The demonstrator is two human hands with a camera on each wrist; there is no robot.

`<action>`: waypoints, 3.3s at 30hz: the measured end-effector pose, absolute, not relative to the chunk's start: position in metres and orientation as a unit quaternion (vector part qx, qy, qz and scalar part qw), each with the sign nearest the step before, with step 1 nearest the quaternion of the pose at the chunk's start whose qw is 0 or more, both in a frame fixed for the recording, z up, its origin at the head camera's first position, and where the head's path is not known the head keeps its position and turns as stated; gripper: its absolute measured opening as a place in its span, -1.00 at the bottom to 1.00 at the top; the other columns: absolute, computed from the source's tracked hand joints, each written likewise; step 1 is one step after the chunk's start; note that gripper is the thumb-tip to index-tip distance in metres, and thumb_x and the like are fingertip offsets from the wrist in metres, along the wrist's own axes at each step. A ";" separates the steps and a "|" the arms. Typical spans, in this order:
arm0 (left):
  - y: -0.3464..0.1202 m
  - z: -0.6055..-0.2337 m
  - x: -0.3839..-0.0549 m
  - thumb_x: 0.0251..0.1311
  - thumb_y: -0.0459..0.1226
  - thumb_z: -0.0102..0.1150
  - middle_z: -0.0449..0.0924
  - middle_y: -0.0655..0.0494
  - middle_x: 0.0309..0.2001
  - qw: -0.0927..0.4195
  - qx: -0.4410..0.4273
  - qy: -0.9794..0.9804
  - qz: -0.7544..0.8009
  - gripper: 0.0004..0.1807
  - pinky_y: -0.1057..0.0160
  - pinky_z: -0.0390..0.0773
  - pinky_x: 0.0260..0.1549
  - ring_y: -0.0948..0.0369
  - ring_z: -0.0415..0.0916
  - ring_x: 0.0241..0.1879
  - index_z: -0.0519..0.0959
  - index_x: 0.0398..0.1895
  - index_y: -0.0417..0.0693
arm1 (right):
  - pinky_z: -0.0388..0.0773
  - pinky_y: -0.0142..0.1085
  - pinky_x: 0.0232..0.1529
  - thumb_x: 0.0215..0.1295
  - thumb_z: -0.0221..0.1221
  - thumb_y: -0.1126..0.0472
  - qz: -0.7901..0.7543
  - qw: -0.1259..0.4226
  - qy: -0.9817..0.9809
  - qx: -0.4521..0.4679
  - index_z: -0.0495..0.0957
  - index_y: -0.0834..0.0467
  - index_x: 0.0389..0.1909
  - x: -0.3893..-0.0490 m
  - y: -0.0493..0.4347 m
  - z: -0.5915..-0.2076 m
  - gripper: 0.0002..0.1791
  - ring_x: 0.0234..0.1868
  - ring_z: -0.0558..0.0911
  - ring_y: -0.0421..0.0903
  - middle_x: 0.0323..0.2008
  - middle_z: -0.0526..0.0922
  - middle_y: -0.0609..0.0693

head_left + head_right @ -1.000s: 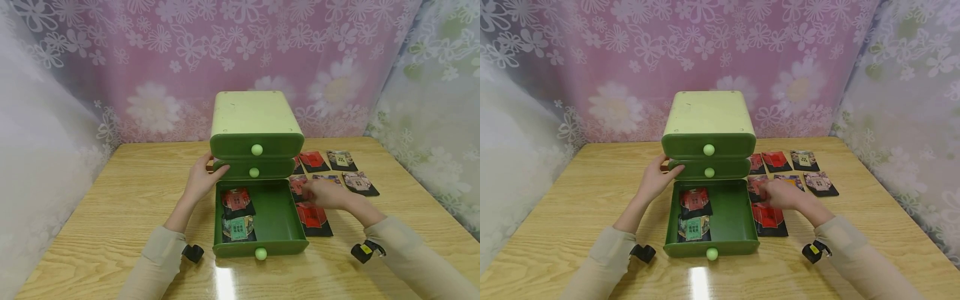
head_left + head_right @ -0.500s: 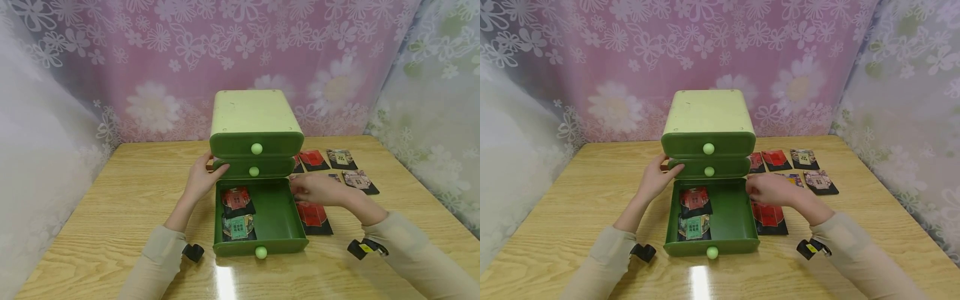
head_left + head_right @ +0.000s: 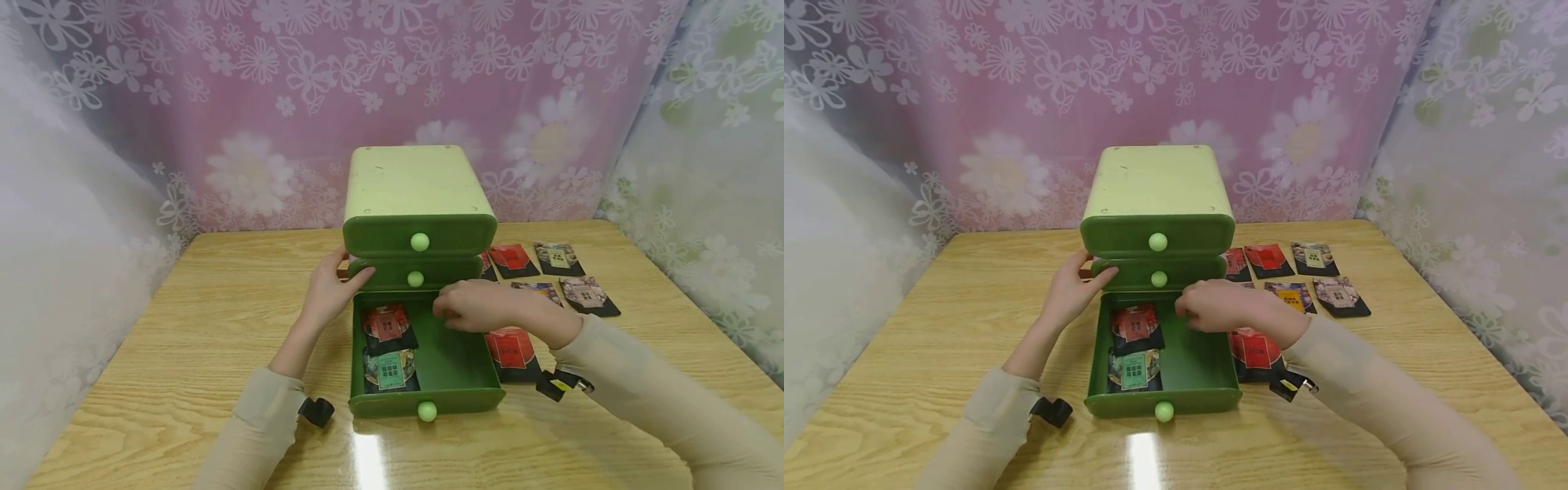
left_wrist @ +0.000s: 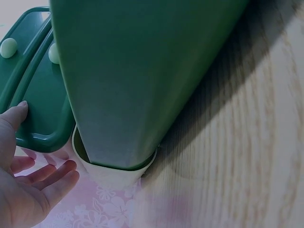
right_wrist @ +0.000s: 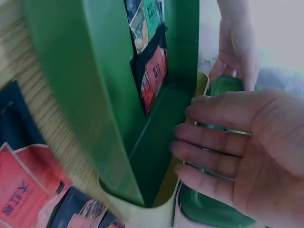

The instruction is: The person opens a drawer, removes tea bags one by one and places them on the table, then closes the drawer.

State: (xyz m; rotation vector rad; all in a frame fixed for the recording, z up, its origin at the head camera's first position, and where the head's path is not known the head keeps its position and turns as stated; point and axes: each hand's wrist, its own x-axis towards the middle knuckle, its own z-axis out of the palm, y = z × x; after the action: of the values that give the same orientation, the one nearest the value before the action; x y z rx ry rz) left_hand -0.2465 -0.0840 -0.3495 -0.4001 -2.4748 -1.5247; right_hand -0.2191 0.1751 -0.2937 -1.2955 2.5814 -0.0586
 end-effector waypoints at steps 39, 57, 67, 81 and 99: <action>-0.086 -0.351 -0.247 0.15 -0.02 0.21 0.43 -0.05 0.04 0.104 -0.146 -0.834 -0.522 -0.45 0.12 0.59 -0.20 0.01 0.55 -0.11 0.42 0.18 0.01 | 0.45 -0.24 -0.04 0.24 0.19 0.00 0.146 0.140 0.849 -0.488 0.25 0.19 0.28 -0.244 0.092 -0.336 -0.34 -0.02 0.48 -0.03 0.01 0.42 0.11; -0.086 -0.353 -0.248 0.15 -0.02 0.21 0.43 -0.05 0.04 0.104 -0.146 -0.832 -0.525 -0.43 0.12 0.60 -0.23 0.01 0.56 -0.11 0.40 0.21 -0.01 | 0.38 -0.19 0.08 0.19 0.23 -0.02 0.134 0.184 0.872 -0.433 0.18 0.15 0.31 -0.251 0.082 -0.339 -0.26 0.07 0.42 -0.01 0.10 0.36 0.13; -0.086 -0.353 -0.249 0.14 0.00 0.21 0.44 -0.04 0.02 0.101 -0.142 -0.833 -0.525 -0.44 0.12 0.60 -0.23 0.02 0.56 -0.13 0.42 0.18 -0.01 | 0.47 -0.30 -0.28 0.19 0.26 0.14 0.118 0.197 0.871 -0.435 0.48 0.20 -0.02 -0.251 0.084 -0.334 -0.62 -0.25 0.48 -0.12 -0.12 0.45 0.06; -0.086 -0.352 -0.247 0.16 0.01 0.19 0.41 -0.04 0.08 0.091 -0.132 -0.840 -0.519 -0.42 0.09 0.58 -0.20 0.00 0.53 -0.09 0.39 0.21 0.00 | 0.19 -0.41 -0.54 0.30 0.08 0.36 -0.029 0.230 0.851 -0.471 0.50 0.18 -0.29 -0.252 0.097 -0.324 -0.95 -0.61 0.31 -0.25 -0.54 0.40 -0.08; -0.085 -0.353 -0.249 0.14 -0.01 0.22 0.43 -0.04 0.04 0.102 -0.135 -0.838 -0.518 -0.47 0.11 0.59 -0.21 0.02 0.56 -0.15 0.43 0.16 0.02 | 0.43 -0.46 -0.42 0.24 0.13 0.39 -0.135 0.086 0.848 -0.505 0.66 0.18 -0.37 -0.233 0.138 -0.300 -0.85 -0.49 0.50 -0.29 -0.47 0.59 -0.11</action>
State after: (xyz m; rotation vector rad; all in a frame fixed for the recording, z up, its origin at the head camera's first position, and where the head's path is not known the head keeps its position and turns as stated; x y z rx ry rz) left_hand -0.2490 -0.0847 -0.3527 -0.3991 -2.4749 -1.5298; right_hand -0.2325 0.1384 -0.3001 -1.5048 2.5281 -0.4035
